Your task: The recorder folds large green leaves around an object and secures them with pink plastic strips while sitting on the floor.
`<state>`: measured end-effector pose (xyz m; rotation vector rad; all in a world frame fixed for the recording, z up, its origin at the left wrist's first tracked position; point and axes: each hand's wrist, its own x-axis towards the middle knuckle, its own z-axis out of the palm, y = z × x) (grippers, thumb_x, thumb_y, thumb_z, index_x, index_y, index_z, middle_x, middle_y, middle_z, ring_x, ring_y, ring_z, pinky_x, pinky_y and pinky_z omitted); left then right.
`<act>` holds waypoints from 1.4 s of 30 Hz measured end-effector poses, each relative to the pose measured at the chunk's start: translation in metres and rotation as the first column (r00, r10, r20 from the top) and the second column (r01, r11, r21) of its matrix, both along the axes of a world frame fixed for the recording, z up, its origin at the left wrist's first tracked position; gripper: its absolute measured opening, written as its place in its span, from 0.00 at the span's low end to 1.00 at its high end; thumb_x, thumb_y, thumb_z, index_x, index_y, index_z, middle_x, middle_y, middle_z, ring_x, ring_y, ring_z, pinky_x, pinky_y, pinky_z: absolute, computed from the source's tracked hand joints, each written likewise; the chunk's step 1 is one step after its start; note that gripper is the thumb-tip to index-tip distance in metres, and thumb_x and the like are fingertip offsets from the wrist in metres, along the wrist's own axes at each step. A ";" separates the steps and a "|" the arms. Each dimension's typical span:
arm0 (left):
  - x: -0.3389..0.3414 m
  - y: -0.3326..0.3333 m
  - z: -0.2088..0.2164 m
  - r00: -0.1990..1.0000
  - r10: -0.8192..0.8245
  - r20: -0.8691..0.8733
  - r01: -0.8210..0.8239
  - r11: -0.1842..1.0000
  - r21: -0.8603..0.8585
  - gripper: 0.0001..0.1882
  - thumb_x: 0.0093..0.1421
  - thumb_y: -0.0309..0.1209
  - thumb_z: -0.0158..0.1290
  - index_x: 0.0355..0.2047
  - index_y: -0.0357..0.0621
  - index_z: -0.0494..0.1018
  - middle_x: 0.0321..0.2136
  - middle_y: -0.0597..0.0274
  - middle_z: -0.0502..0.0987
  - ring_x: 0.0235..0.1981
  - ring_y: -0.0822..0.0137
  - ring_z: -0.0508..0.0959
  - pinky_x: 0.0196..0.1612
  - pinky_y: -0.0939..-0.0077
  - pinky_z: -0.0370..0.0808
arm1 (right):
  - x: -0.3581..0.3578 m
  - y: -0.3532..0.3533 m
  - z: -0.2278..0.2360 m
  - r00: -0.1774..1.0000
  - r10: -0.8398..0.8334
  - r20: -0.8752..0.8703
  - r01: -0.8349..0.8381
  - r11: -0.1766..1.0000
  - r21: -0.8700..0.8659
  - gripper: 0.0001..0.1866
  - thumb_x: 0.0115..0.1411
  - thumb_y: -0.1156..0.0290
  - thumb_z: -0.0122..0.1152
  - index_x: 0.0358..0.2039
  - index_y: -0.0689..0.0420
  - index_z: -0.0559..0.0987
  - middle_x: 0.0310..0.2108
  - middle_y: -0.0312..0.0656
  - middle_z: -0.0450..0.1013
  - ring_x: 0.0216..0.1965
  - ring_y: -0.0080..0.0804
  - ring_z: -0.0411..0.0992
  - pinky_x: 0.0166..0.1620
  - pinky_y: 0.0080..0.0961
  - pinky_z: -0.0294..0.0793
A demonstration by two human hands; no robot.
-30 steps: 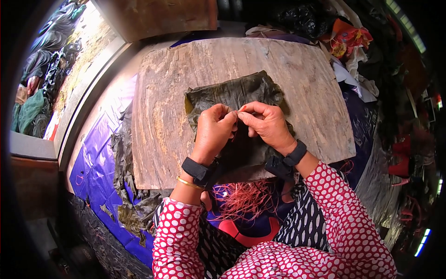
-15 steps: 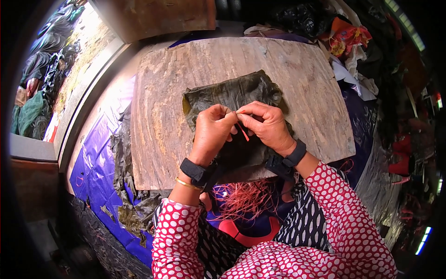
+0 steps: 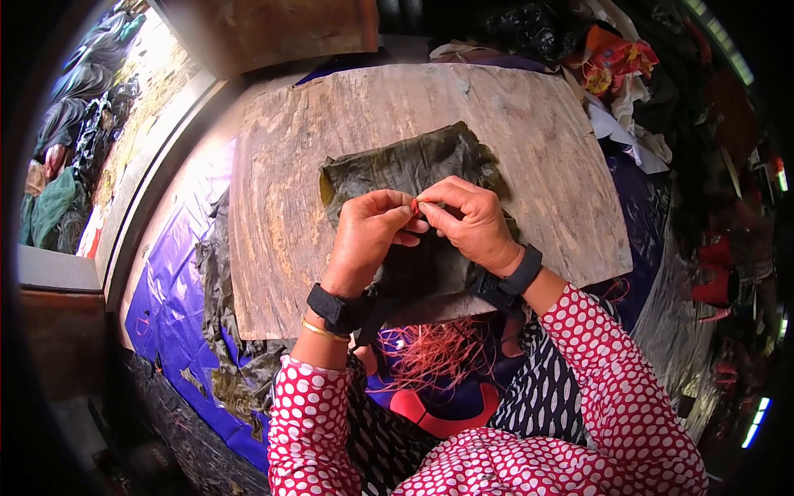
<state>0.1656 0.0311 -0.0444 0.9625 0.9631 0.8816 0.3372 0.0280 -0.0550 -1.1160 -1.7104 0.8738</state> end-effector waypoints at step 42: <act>-0.008 0.007 0.002 0.990 -0.144 0.001 0.144 0.989 -0.022 0.06 0.57 0.31 0.53 0.28 0.43 0.72 0.21 0.71 0.71 0.23 0.79 0.70 0.28 0.86 0.66 | 0.011 0.004 0.007 0.957 0.101 -0.273 -0.196 0.916 -0.349 0.06 0.59 0.73 0.56 0.36 0.57 0.79 0.27 0.29 0.74 0.23 0.11 0.69 0.27 0.10 0.69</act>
